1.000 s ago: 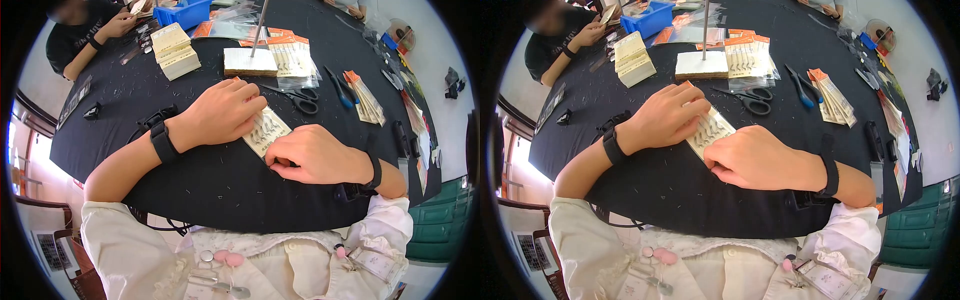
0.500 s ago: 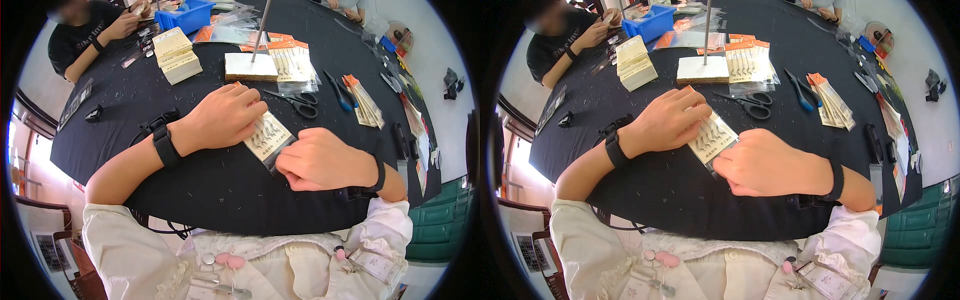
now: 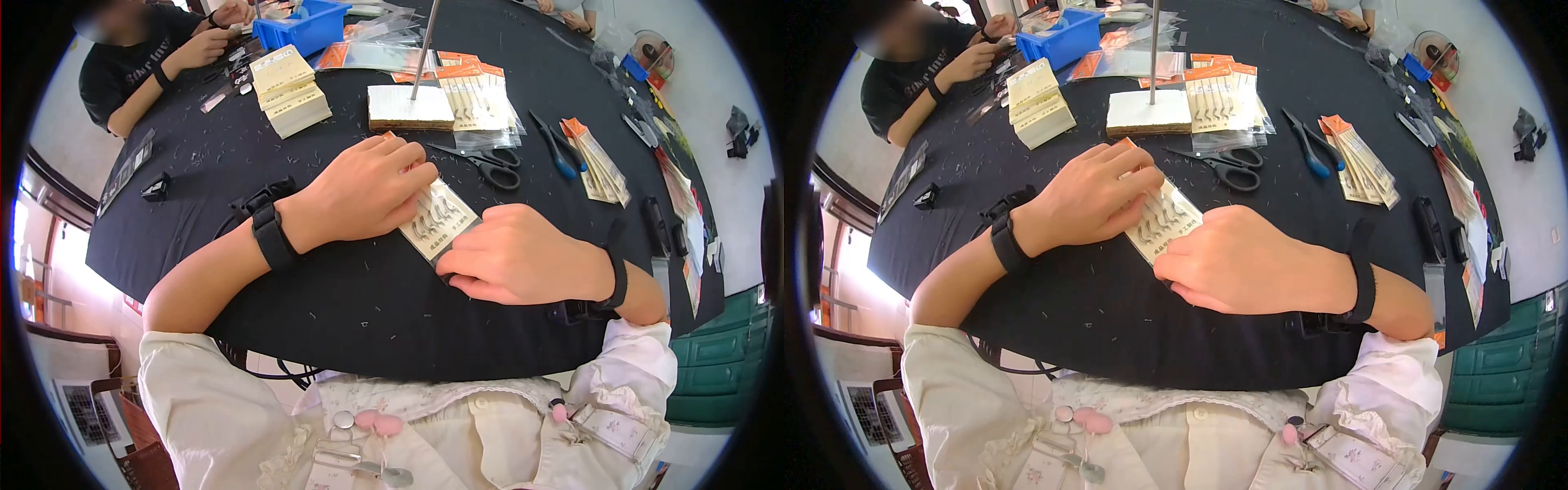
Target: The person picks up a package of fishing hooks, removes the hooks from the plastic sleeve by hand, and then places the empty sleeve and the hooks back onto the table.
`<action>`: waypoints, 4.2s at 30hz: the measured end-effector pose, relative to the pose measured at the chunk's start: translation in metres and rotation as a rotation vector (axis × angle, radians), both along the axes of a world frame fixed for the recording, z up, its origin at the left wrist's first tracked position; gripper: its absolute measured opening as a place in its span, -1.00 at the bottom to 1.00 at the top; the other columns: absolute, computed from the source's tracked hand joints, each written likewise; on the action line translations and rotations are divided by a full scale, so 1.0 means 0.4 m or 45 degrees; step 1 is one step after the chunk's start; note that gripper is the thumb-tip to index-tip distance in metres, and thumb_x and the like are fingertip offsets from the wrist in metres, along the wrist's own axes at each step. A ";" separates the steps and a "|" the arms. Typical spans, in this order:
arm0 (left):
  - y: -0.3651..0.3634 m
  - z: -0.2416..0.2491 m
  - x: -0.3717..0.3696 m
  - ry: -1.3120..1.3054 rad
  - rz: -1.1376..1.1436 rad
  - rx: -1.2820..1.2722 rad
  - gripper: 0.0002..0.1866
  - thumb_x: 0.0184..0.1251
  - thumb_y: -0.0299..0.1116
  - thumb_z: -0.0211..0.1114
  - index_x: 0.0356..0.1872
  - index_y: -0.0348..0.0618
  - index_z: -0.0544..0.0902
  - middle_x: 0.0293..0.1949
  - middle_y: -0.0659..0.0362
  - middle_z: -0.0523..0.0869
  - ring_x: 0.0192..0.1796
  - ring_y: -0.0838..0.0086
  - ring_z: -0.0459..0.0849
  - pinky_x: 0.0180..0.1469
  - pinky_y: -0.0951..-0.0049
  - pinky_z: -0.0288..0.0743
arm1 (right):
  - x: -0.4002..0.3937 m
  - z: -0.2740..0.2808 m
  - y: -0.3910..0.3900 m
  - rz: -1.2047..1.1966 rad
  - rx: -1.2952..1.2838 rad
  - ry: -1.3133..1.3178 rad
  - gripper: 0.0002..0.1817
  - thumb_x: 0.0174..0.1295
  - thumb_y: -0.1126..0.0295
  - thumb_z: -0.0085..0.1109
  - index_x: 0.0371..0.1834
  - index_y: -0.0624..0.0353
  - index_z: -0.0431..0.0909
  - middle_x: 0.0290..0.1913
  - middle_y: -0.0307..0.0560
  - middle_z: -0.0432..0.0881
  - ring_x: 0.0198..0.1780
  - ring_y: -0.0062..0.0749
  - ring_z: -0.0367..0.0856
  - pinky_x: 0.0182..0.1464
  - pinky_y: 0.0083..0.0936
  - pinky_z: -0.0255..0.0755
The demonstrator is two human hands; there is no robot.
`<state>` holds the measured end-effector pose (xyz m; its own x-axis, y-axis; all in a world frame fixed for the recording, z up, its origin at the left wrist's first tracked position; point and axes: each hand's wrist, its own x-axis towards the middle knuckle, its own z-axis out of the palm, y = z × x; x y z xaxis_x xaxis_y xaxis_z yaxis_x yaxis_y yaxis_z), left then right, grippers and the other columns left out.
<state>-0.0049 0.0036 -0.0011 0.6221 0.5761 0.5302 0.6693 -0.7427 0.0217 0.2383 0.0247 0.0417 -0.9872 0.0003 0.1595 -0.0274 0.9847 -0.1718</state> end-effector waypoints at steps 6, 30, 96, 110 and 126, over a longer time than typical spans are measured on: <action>0.001 -0.001 0.001 0.011 0.003 -0.013 -0.80 0.18 -0.46 0.30 -0.16 -0.13 0.55 -0.15 0.13 0.59 -0.09 0.22 0.60 -0.07 0.25 0.52 | -0.010 -0.016 0.002 0.027 -0.044 0.039 -0.85 0.15 0.33 0.30 -0.41 0.10 0.52 -0.49 -0.21 0.59 -0.45 -0.24 0.62 -0.39 -0.36 0.45; -0.005 0.008 0.001 0.082 0.019 -0.068 -0.78 0.22 -0.38 0.34 -0.14 -0.10 0.55 -0.14 0.14 0.62 -0.10 0.25 0.65 -0.04 0.25 0.51 | 0.042 0.060 0.024 -0.013 0.099 -0.244 -0.85 0.08 0.37 0.29 -0.46 0.11 0.48 -0.57 -0.17 0.54 -0.50 -0.23 0.52 -0.38 -0.41 0.32; -0.005 0.020 0.012 0.104 0.004 -0.084 -0.82 0.31 -0.36 0.30 -0.12 -0.10 0.57 -0.14 0.15 0.62 -0.12 0.28 0.64 -0.04 0.29 0.52 | 0.229 0.196 0.106 -0.827 0.214 0.064 -0.68 -0.01 0.44 0.32 -0.12 0.14 0.62 -0.26 -0.14 0.66 -0.15 -0.21 0.62 -0.12 -0.33 0.48; -0.003 0.022 0.008 0.100 -0.006 -0.104 -0.80 0.30 -0.36 0.30 -0.09 -0.11 0.56 -0.12 0.15 0.61 -0.11 0.27 0.63 -0.04 0.28 0.52 | 0.204 0.238 0.099 -0.796 0.288 -0.094 -0.91 0.05 0.51 0.25 -0.47 0.14 0.51 -0.45 -0.15 0.61 -0.34 -0.20 0.58 -0.17 -0.33 0.43; -0.010 0.021 0.007 0.096 0.015 -0.082 -0.81 0.29 -0.36 0.30 -0.11 -0.11 0.57 -0.12 0.14 0.61 -0.08 0.25 0.63 0.00 0.26 0.53 | 0.186 0.240 0.091 -0.756 0.253 0.175 -0.82 0.16 0.53 0.20 -0.18 0.07 0.55 -0.39 -0.20 0.67 -0.34 -0.18 0.58 -0.14 -0.33 0.41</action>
<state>-0.0023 -0.0004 0.0072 0.6517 0.6150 0.4438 0.6796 -0.7333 0.0182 0.3126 0.0609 0.1375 -0.7985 0.4984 0.3377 0.5239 0.8516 -0.0181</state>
